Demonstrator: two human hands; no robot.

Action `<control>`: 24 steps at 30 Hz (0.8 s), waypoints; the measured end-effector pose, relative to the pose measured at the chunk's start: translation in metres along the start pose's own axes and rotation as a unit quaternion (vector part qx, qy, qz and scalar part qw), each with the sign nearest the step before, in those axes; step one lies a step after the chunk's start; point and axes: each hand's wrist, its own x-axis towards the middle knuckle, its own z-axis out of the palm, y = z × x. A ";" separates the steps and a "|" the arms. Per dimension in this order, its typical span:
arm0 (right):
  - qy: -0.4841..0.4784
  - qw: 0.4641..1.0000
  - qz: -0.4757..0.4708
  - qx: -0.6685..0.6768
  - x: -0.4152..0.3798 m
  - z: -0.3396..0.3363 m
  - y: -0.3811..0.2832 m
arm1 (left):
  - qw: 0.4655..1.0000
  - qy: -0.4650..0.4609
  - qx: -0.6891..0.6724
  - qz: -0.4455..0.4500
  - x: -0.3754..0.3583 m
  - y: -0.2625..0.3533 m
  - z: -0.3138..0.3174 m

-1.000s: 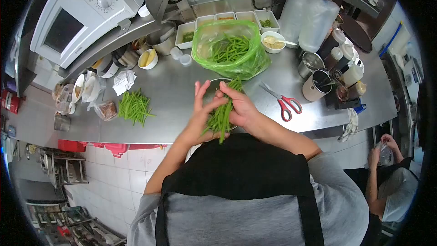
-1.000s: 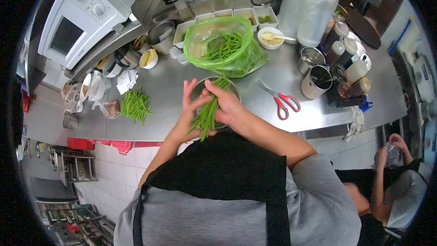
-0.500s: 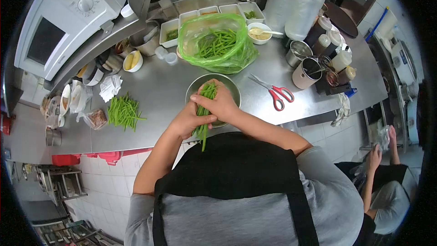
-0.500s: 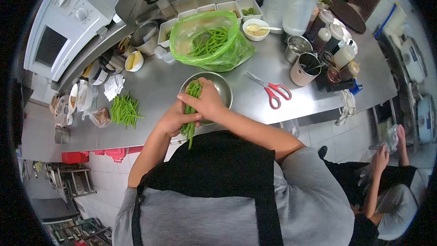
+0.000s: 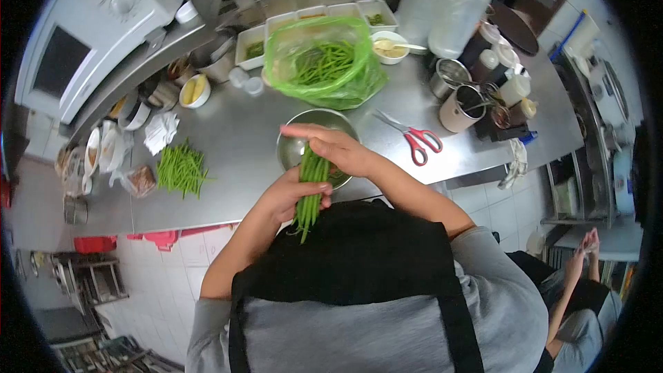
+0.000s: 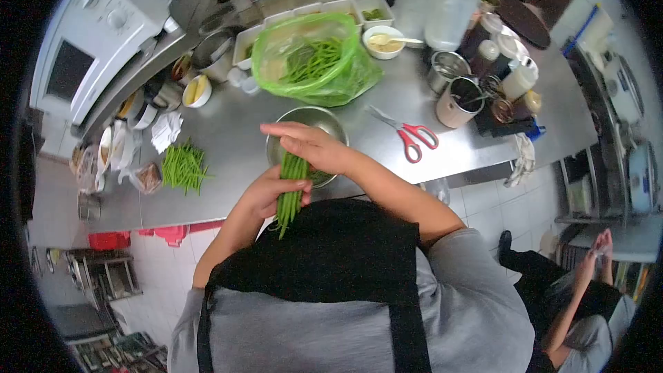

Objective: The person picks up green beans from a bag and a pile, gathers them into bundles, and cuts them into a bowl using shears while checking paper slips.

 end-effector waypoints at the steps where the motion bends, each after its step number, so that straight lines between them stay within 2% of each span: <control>1: 0.070 0.995 -0.063 -0.042 -0.003 -0.002 -0.003 | 1.000 0.001 -0.020 -0.002 0.000 0.000 -0.002; 2: 0.150 0.983 -0.085 -0.058 -0.007 -0.007 -0.001 | 0.998 -0.005 -0.066 0.003 -0.002 -0.003 -0.007; 5: 0.173 0.962 0.076 -0.198 -0.050 -0.049 -0.006 | 0.995 0.043 -0.081 0.049 -0.009 -0.016 -0.006; 7: 0.225 0.893 0.162 -0.356 -0.094 -0.080 0.012 | 0.993 0.048 -0.088 0.055 -0.009 -0.022 -0.010; 9: 0.277 0.776 0.255 -0.506 -0.136 -0.093 0.021 | 0.991 0.040 -0.113 0.060 -0.009 -0.024 -0.015; 11: 0.312 0.731 0.199 -0.573 -0.167 -0.099 0.034 | 0.992 0.062 -0.091 0.061 -0.009 -0.020 -0.015; 14: 0.301 0.729 0.254 -0.559 -0.179 -0.100 0.031 | 0.993 0.067 -0.066 0.075 -0.011 -0.015 -0.023; 18: 0.198 0.665 0.368 -0.619 -0.177 -0.098 0.011 | 0.990 0.094 -0.029 0.101 -0.012 -0.009 -0.030; 21: 0.228 0.705 0.416 -0.528 -0.181 -0.089 -0.004 | 0.986 0.124 -0.007 0.113 -0.017 0.000 -0.027; 23: 0.270 0.815 0.372 -0.354 -0.190 -0.080 -0.014 | 0.982 0.138 0.005 0.128 -0.015 0.006 -0.024; 24: 0.276 0.877 0.337 -0.204 -0.190 -0.070 -0.019 | 0.980 0.142 0.014 0.137 -0.014 0.008 -0.025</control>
